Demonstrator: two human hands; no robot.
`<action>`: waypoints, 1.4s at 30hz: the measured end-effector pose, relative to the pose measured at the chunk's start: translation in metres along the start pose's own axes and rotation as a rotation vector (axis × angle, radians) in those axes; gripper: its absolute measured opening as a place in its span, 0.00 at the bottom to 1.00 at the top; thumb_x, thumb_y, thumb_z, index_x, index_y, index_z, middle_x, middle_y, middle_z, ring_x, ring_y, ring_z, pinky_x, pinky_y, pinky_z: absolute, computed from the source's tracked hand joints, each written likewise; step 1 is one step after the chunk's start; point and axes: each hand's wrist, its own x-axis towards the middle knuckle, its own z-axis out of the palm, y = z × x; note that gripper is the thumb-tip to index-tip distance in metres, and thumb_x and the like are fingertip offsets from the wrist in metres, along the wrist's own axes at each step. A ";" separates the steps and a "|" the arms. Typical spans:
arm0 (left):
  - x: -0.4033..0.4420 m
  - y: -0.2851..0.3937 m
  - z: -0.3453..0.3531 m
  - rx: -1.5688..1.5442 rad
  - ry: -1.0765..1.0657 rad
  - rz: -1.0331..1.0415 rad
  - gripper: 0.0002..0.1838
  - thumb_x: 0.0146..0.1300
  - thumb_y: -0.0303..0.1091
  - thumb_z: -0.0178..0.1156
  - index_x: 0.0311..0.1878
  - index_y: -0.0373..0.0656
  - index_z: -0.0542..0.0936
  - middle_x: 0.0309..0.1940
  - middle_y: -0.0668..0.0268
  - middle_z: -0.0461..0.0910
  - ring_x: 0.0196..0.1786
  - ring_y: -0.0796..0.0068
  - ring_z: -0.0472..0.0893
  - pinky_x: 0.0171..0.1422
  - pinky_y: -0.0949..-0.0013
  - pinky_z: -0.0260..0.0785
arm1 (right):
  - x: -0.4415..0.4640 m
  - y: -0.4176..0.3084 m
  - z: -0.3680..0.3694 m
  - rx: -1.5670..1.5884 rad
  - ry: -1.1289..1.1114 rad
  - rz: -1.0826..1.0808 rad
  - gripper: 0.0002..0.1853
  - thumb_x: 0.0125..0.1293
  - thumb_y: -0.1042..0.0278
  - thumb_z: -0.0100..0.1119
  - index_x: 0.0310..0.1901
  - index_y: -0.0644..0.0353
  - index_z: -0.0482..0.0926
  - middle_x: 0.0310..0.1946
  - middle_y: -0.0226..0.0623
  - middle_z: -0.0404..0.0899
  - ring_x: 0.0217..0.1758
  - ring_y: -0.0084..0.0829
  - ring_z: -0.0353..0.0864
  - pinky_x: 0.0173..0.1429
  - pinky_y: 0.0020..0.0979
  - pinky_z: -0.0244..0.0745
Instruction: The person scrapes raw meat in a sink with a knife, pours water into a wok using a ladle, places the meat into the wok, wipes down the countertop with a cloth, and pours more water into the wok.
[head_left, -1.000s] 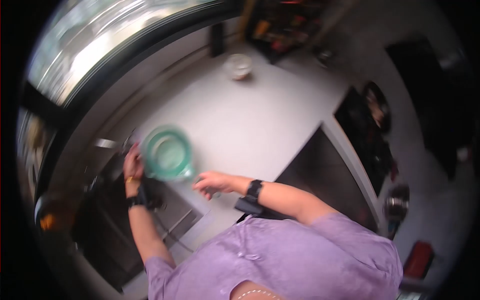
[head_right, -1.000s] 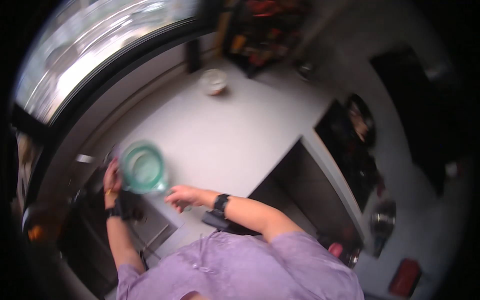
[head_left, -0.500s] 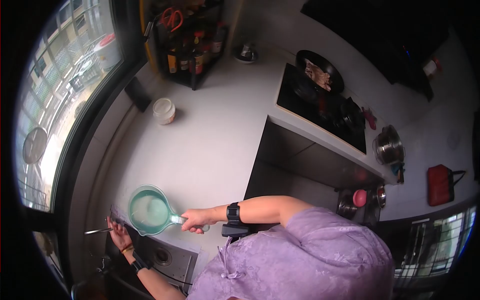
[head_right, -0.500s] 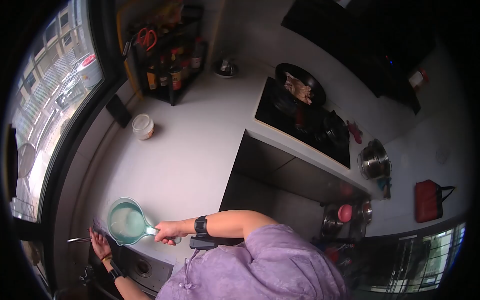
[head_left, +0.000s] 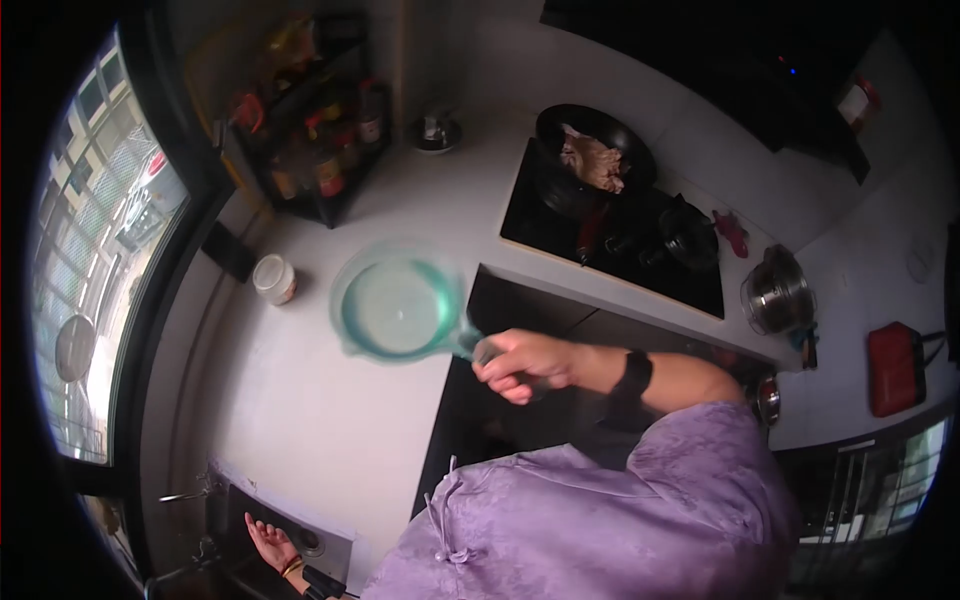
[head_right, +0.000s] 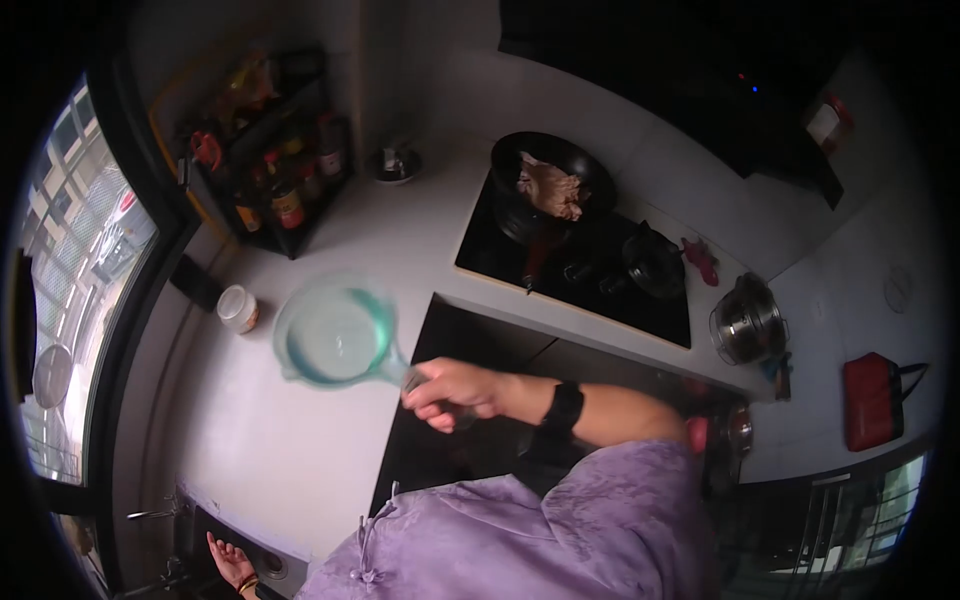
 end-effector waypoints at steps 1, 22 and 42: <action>-0.005 -0.006 0.006 0.025 -0.017 0.004 0.21 0.64 0.34 0.43 0.61 0.46 0.58 0.29 0.74 0.66 0.23 0.86 0.63 0.20 0.83 0.57 | -0.022 -0.012 -0.013 0.008 0.033 -0.042 0.05 0.56 0.73 0.50 0.31 0.60 0.64 0.15 0.26 0.61 0.12 0.17 0.62 0.17 0.22 0.63; -0.041 -0.091 0.129 0.106 -0.038 0.002 0.19 0.63 0.36 0.47 0.58 0.48 0.63 0.26 0.76 0.70 0.22 0.89 0.67 0.20 0.85 0.59 | -0.239 -0.133 -0.269 -0.138 1.057 -0.409 0.04 0.51 0.74 0.51 0.22 0.60 0.67 0.13 0.31 0.67 0.12 0.23 0.67 0.17 0.26 0.64; -0.045 -0.096 0.130 0.069 -0.059 0.000 0.21 0.63 0.34 0.46 0.59 0.47 0.60 0.27 0.75 0.71 0.22 0.88 0.68 0.21 0.85 0.60 | -0.249 -0.167 -0.323 -0.479 1.343 -0.189 0.05 0.47 0.74 0.52 0.23 0.65 0.67 0.13 0.35 0.68 0.11 0.29 0.68 0.14 0.30 0.63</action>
